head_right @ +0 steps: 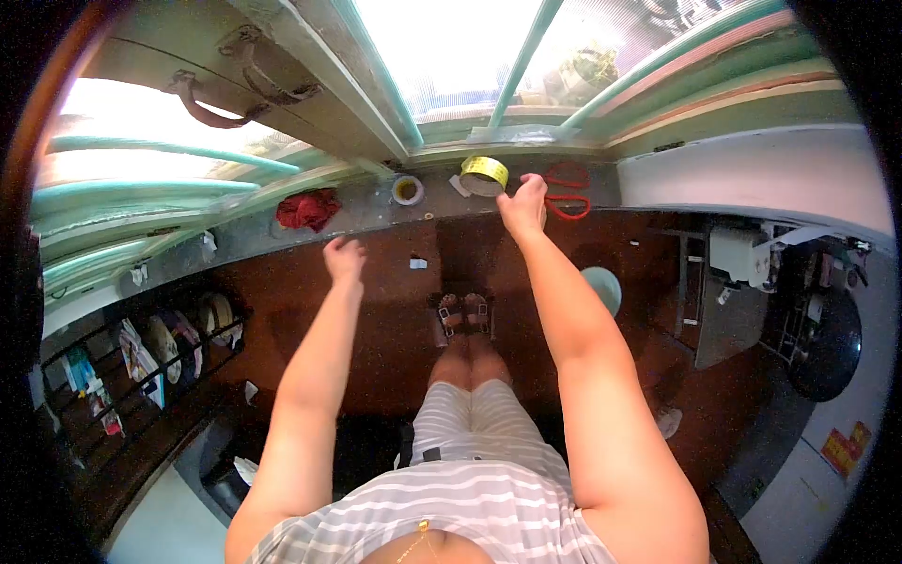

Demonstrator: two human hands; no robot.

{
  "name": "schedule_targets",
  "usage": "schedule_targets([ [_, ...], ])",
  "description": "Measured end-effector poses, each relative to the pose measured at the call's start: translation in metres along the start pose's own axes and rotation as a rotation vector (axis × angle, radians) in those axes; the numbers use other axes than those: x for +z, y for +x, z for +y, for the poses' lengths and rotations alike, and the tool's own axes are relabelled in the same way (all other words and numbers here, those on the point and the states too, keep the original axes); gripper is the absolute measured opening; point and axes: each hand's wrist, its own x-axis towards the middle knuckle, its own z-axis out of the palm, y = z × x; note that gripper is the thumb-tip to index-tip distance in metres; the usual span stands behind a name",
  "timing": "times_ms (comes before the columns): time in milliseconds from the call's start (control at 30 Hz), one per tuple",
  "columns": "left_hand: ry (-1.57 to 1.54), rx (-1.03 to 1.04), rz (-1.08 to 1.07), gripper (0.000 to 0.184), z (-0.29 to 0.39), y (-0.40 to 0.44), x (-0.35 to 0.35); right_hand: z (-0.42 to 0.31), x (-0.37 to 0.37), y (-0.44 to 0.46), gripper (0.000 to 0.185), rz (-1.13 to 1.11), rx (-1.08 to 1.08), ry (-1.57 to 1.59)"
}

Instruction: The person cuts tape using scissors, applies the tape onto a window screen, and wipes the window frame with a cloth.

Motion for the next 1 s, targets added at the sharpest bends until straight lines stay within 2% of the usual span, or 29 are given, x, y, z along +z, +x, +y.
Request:
schedule_targets([
  [67,0.331,0.542,-0.121,0.016,0.007,-0.017,0.022,0.019,0.016,-0.005,0.047,0.040,0.022,0.033],
  [100,0.419,0.677,-0.096,0.014,0.030,-0.038,0.034,0.012,0.008,-0.014,0.035,0.107,0.101,0.068],
  [133,0.400,0.644,-0.152,0.013,0.056,-0.058,0.044,0.020,0.008,-0.012,0.033,0.165,0.047,0.015],
  [200,0.521,0.836,-0.120,0.012,0.065,-0.062,0.064,0.047,-0.004,-0.004,0.029,0.280,-0.065,-0.096],
  [300,0.922,1.304,-0.242,0.022,0.052,-0.040,0.081,0.082,-0.024,0.020,0.028,0.282,-0.460,-0.475],
  [333,1.013,1.328,-0.239,0.026,0.050,-0.036,0.086,0.097,-0.023,0.037,0.024,0.295,-0.567,-0.542],
  [400,1.192,1.368,-0.245,0.035,0.056,-0.044,0.096,0.093,-0.034,0.050,0.020,-0.019,-0.468,-0.694],
  [433,1.267,1.406,-0.220,0.042,0.052,-0.038,0.101,0.095,-0.034,0.056,0.019,-0.020,-0.526,-0.745],
  [500,1.266,1.334,-0.273,0.042,0.052,-0.038,0.103,0.098,-0.032,0.064,0.016,-0.025,-0.642,-0.843],
  [667,1.145,1.057,-0.342,0.054,0.055,-0.066,0.078,0.109,-0.029,0.075,0.031,-0.057,-0.690,-0.908],
  [700,0.907,1.001,-0.395,0.062,0.053,-0.072,0.070,0.107,-0.032,0.074,0.033,-0.082,-0.692,-0.914],
  [800,0.573,0.813,-0.501,0.064,0.052,-0.096,0.048,0.101,-0.058,0.059,0.035,-0.161,-0.523,-0.714],
  [867,0.430,0.589,-0.536,0.070,0.058,-0.120,0.035,0.119,-0.070,0.051,0.042,-0.121,-0.512,-0.606],
  [1000,0.253,0.397,-0.610,0.071,0.062,-0.152,0.022,0.129,-0.111,0.018,0.045,-0.024,-0.333,-0.483],
])
